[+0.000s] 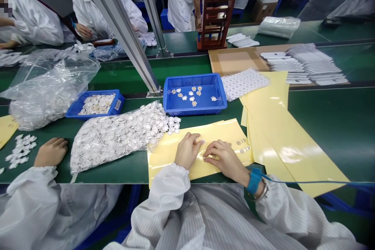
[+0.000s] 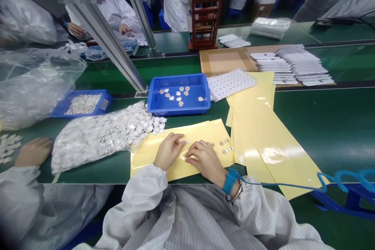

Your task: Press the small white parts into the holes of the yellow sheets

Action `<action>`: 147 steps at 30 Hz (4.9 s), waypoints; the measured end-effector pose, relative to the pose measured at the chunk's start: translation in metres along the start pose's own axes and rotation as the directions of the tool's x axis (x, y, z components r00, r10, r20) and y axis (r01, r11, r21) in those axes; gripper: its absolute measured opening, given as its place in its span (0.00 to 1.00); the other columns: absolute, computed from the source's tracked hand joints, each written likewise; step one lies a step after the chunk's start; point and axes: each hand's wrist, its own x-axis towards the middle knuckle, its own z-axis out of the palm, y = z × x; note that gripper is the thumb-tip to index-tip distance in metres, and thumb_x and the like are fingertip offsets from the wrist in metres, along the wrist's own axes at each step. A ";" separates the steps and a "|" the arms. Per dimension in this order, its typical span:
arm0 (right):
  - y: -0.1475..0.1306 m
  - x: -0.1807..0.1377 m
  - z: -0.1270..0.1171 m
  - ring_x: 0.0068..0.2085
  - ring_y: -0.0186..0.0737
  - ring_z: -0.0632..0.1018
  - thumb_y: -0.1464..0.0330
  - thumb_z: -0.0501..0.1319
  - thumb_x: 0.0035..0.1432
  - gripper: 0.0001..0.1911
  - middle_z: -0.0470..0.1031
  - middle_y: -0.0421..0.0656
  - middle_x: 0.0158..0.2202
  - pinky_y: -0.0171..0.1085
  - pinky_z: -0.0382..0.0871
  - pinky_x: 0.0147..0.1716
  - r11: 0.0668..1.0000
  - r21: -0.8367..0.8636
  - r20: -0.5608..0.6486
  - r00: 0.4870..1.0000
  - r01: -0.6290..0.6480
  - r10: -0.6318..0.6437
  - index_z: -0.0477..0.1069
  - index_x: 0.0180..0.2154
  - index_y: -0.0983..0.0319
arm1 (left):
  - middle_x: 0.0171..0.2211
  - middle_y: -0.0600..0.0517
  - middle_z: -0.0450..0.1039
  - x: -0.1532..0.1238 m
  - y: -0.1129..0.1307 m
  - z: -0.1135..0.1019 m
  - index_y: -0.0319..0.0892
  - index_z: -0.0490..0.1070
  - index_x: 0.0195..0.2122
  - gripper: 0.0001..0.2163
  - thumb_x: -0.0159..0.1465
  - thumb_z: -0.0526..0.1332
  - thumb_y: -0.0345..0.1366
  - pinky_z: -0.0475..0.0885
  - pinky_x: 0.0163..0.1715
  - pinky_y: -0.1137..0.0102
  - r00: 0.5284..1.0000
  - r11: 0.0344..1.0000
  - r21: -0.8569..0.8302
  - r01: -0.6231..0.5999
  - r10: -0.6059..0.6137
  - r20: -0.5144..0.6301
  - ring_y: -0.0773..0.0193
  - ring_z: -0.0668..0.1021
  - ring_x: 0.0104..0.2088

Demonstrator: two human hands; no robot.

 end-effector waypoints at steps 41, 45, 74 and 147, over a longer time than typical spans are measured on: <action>0.002 0.040 0.004 0.45 0.44 0.72 0.61 0.59 0.56 0.09 0.71 0.45 0.39 0.47 0.66 0.49 0.830 0.509 -0.054 0.954 -0.228 0.295 0.69 0.30 0.60 | 0.22 0.50 0.76 -0.004 -0.002 -0.001 0.40 0.77 0.27 0.11 0.57 0.58 0.40 0.69 0.31 0.71 0.971 0.864 -0.445 0.235 -0.227 0.073 0.61 0.76 0.29; 0.002 0.040 0.005 0.45 0.43 0.72 0.63 0.59 0.56 0.08 0.71 0.46 0.39 0.45 0.66 0.49 0.836 0.498 -0.057 0.953 -0.230 0.296 0.68 0.30 0.61 | 0.23 0.49 0.76 -0.005 -0.001 -0.001 0.40 0.76 0.26 0.11 0.57 0.58 0.40 0.69 0.31 0.71 0.971 0.865 -0.442 0.237 -0.225 0.082 0.62 0.76 0.29; 0.006 0.006 -0.039 0.40 0.43 0.74 0.64 0.62 0.56 0.06 0.76 0.43 0.37 0.42 0.68 0.40 0.976 0.145 0.036 0.987 -0.163 0.159 0.74 0.35 0.58 | 0.20 0.55 0.68 0.004 0.004 -0.029 0.41 0.65 0.30 0.06 0.54 0.56 0.38 0.51 0.16 0.75 0.937 0.724 -0.621 0.300 -0.344 0.052 0.72 0.62 0.16; -0.032 0.037 -0.017 0.41 0.44 0.71 0.64 0.57 0.60 0.09 0.74 0.43 0.34 0.43 0.65 0.41 0.968 0.245 -0.170 0.981 -0.056 0.099 0.73 0.30 0.58 | 0.15 0.58 0.55 -0.005 0.035 0.004 0.42 0.57 0.24 0.24 0.58 0.49 0.61 0.38 0.12 0.77 0.752 0.315 -0.684 0.659 -0.299 0.587 0.76 0.53 0.11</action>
